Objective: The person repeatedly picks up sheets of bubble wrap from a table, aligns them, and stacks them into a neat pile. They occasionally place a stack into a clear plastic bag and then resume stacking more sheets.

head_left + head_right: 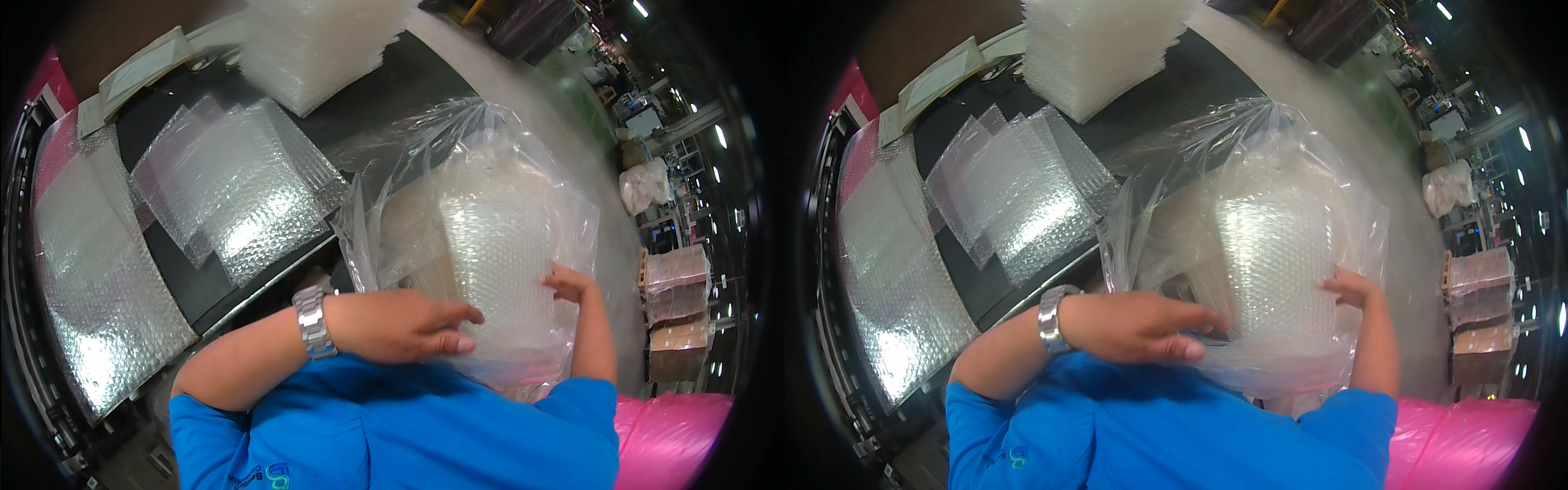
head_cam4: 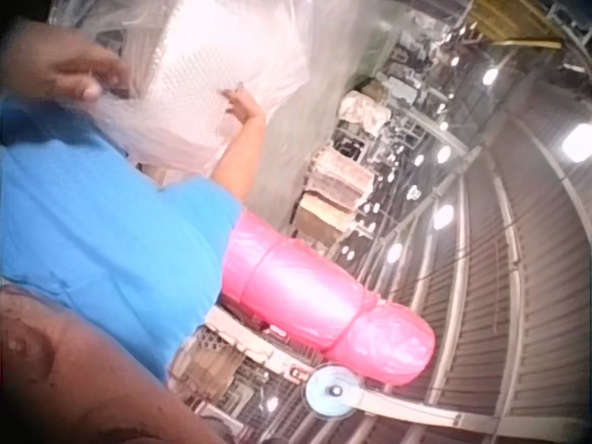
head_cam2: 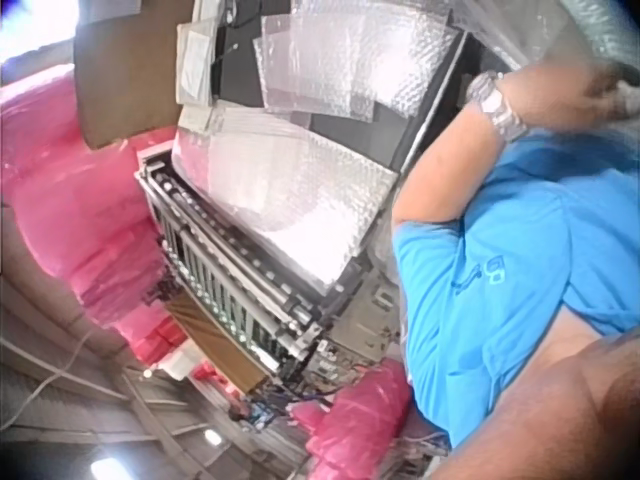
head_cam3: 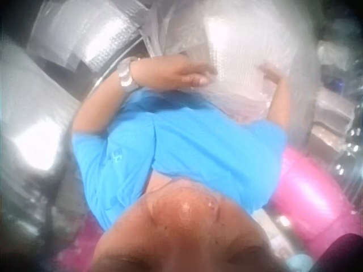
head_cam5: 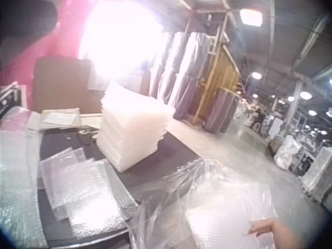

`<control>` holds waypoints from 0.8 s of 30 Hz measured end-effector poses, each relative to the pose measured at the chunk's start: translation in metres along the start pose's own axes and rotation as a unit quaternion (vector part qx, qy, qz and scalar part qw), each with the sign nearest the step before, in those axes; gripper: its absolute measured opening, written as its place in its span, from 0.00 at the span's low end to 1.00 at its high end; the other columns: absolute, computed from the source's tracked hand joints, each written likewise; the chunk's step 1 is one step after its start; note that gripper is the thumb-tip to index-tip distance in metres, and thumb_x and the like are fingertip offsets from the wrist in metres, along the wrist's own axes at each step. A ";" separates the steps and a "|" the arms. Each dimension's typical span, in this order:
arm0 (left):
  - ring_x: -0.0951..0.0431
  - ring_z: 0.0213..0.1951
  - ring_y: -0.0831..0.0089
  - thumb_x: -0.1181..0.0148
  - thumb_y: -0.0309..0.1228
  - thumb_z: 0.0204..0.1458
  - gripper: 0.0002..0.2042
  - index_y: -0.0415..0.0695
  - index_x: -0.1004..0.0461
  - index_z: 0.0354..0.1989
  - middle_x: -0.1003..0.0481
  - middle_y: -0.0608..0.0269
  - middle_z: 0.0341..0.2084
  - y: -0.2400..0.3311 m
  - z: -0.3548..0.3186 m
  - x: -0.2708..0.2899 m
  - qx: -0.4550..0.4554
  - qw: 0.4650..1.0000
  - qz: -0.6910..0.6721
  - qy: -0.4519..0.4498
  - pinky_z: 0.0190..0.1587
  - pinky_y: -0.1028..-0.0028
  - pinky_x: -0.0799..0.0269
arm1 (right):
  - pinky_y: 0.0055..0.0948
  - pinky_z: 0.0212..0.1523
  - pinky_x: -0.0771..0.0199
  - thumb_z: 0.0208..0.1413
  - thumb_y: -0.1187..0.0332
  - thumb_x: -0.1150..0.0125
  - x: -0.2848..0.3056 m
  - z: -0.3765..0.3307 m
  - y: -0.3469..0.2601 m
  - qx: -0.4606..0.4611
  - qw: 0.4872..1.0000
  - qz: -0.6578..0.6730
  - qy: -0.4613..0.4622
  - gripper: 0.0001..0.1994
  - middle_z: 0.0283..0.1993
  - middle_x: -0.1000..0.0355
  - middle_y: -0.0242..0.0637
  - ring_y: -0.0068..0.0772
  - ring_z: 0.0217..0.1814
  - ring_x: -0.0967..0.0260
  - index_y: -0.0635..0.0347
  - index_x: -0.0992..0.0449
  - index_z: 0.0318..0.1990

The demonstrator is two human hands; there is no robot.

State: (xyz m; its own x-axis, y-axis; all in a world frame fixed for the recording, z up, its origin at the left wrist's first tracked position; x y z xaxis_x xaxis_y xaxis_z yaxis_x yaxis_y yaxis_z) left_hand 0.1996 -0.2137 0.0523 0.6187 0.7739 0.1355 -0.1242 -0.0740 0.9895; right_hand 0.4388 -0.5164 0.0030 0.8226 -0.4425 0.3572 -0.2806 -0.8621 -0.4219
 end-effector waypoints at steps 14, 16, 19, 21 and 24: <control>0.25 0.35 0.56 0.50 0.28 0.45 0.21 0.45 0.38 0.51 0.27 0.46 0.31 -0.176 0.042 0.057 0.364 0.828 0.378 0.197 0.39 0.62 0.31 | 0.34 0.66 0.65 0.29 0.61 0.33 -0.035 0.031 -0.063 0.158 0.986 -0.054 0.005 0.54 0.65 0.60 0.54 0.45 0.69 0.65 0.68 0.63 0.63; 0.25 0.34 0.55 0.53 0.25 0.45 0.16 0.45 0.34 0.45 0.27 0.46 0.30 -0.172 0.039 0.080 0.301 0.823 0.352 0.328 0.38 0.62 0.31 | 0.33 0.66 0.65 0.30 0.61 0.33 -0.029 0.039 -0.051 0.162 0.986 -0.047 0.014 0.53 0.65 0.60 0.55 0.45 0.69 0.65 0.69 0.62 0.63; 0.26 0.26 0.64 0.53 0.25 0.47 0.10 0.42 0.29 0.38 0.26 0.54 0.25 -0.113 0.014 0.137 -0.005 0.711 0.323 0.624 0.29 0.68 0.32 | 0.32 0.66 0.64 0.31 0.62 0.34 -0.006 0.058 -0.033 0.177 0.977 -0.117 0.026 0.52 0.65 0.59 0.54 0.44 0.69 0.64 0.69 0.61 0.63; 0.33 0.20 0.79 0.53 0.26 0.49 0.09 0.42 0.30 0.38 0.30 0.66 0.21 -0.071 -0.002 0.157 -0.017 0.748 -0.051 0.661 0.23 0.78 0.37 | 0.32 0.65 0.62 0.31 0.62 0.33 0.018 0.062 -0.024 0.177 0.973 -0.145 0.038 0.51 0.65 0.57 0.53 0.44 0.68 0.63 0.68 0.60 0.62; 0.40 0.19 0.87 0.53 0.27 0.51 0.09 0.42 0.30 0.39 0.35 0.73 0.19 -0.059 -0.014 0.159 -0.024 0.731 -0.027 0.681 0.21 0.85 0.44 | 0.32 0.64 0.58 0.30 0.63 0.33 0.040 0.035 -0.042 0.173 0.975 -0.130 0.040 0.50 0.64 0.54 0.52 0.44 0.66 0.58 0.67 0.57 0.62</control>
State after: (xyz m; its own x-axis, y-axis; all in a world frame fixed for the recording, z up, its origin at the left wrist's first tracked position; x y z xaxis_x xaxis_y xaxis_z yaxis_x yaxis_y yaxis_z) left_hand 0.2946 -0.0778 0.0142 -0.7196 0.6854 -0.1114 -0.1745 -0.0232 0.9844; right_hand 0.5014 -0.4892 0.0059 0.7980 -0.2507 0.5480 0.1274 -0.8187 -0.5600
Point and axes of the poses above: each hand's wrist, its own z-axis towards the middle knuckle, its own x-axis out of the back of the hand, y = z × x, the point moved 4 cm from there along z, towards the middle knuckle
